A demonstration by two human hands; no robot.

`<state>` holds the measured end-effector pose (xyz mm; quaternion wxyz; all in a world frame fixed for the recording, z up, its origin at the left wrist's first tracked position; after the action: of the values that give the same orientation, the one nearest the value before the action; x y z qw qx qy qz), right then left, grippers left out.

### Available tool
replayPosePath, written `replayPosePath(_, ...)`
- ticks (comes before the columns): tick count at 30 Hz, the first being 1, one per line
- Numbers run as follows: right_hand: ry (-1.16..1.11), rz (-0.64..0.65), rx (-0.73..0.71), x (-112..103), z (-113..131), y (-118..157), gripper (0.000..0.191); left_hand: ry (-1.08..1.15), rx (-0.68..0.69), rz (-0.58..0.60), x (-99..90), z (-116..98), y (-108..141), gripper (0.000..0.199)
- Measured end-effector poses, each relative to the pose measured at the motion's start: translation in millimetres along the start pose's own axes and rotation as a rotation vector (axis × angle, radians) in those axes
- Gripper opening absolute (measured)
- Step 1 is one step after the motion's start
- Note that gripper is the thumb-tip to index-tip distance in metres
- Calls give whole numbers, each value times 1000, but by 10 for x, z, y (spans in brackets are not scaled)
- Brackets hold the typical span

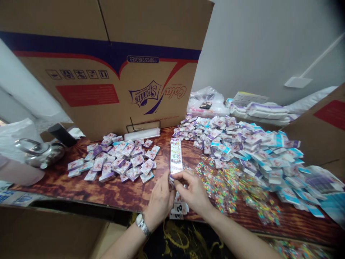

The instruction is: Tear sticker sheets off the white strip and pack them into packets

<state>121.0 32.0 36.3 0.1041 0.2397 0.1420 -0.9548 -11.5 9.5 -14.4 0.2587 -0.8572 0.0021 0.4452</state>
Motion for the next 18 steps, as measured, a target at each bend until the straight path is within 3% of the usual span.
replayPosePath(5,141,-66,-238,70,136,122,28,-43,-27,63,9,-31,-17,70)
replayPosePath(10,260,-160,-410,218,17,250,42,0,-108,159,-65,-31,-42,73)
replayPosePath(14,262,-130,-367,250,-54,291,46,71,-54,208,-83,-21,-30,73)
replayPosePath(18,225,20,-316,247,-69,268,51,40,-8,184,-58,19,-6,75)
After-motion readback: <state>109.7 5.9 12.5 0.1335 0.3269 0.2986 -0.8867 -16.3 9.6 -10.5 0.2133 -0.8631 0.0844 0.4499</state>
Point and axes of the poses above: each hand's wrist, its own y-axis away from the middle knuckle, its own x-axis out of the palm, z = x × y, the point moved 1 cm from there along -y, towards the middle knuckle, and after that the axes turned 3 degrees about z, right-handed, at the moved point
